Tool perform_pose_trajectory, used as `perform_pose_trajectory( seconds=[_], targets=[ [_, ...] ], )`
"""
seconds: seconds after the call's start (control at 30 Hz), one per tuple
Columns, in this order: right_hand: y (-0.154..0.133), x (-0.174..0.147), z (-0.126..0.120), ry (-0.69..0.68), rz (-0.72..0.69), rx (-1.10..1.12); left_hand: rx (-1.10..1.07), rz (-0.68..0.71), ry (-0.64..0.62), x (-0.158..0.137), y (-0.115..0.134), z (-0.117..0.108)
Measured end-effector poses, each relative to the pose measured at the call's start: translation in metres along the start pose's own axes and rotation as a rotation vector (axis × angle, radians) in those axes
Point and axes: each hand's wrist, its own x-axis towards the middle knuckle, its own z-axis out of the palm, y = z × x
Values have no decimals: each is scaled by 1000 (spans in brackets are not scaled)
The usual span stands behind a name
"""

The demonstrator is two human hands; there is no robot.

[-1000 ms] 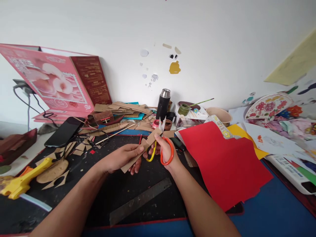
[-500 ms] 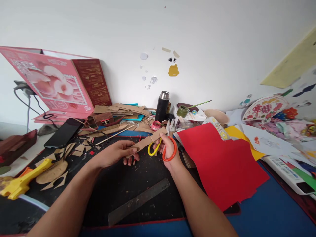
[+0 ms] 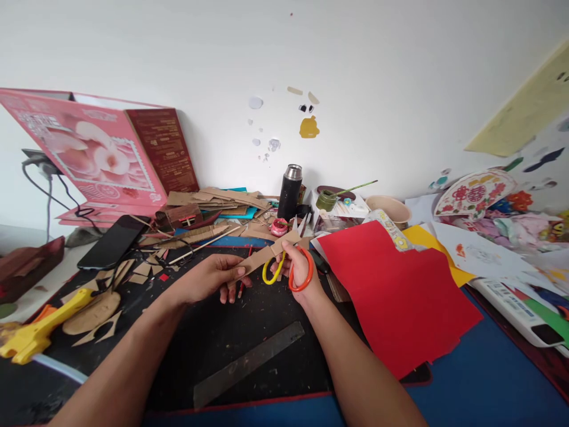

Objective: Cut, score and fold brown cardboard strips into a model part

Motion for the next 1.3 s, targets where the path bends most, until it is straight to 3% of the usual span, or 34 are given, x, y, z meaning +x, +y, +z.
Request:
perform_pose_trajectory(
  seconds=[0.23,0.47,0.77,1.3],
  targets=[
    [0,-2,2,-48,-47,-38,79,90,38,-5,12,7],
    [6,-11,9,-194,-75,-140,30,42,30,-6,15,17],
    [5,-12,9,-212,-82,-155,-12,26,71,0,7,20],
    [0,-5,5,-42,-64,-86,31,63,45,2,7,15]
  ],
)
